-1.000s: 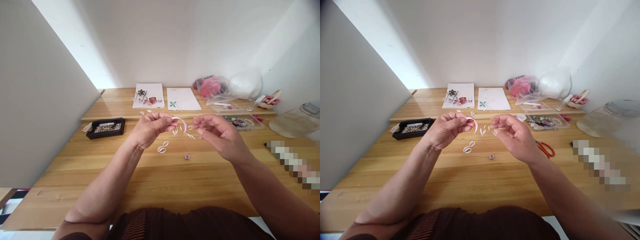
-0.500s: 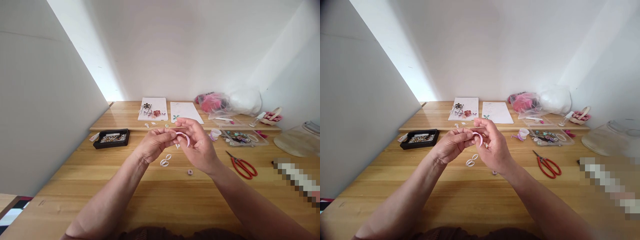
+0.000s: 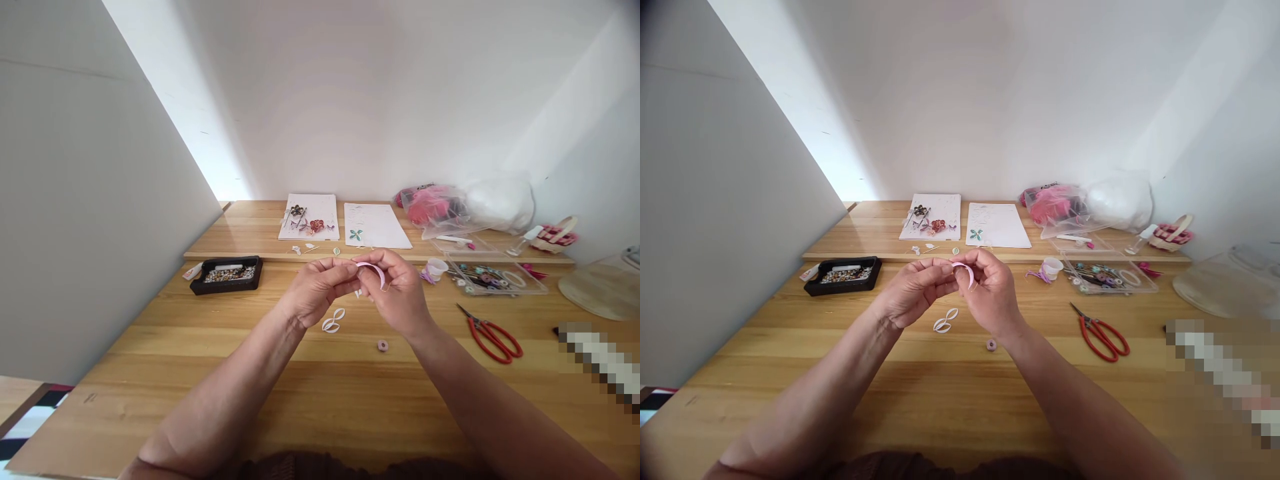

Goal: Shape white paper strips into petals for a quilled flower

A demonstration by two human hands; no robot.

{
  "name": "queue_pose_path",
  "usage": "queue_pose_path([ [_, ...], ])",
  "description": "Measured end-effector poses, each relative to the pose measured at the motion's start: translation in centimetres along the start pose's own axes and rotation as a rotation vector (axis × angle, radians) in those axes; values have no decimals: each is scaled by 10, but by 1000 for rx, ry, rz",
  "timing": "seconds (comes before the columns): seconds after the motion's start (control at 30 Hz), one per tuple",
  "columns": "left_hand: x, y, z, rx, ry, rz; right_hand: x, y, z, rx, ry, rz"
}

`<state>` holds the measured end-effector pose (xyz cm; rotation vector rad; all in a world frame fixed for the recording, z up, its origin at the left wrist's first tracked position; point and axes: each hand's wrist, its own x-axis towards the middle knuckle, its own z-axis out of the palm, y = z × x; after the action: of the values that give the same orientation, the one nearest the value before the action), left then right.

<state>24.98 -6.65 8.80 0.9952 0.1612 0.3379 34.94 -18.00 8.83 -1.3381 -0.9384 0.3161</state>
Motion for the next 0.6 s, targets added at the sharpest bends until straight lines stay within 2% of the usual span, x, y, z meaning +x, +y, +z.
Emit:
queue_pose_path([
  [0.13,1,-2,2,-16,93,-5,2,6,3,25,48,7],
  [0.3,2,-4,3,137,287,26,-2,9,8,69,63,38],
  [0.37,4,-6,2,175,292,68,-4,10,10,81,79,47],
  [0.47,7,-11,0,175,231,119,-4,12,11,117,96,44],
  [0.6,10,-13,-4,168,186,105,-2,20,9,173,132,59],
])
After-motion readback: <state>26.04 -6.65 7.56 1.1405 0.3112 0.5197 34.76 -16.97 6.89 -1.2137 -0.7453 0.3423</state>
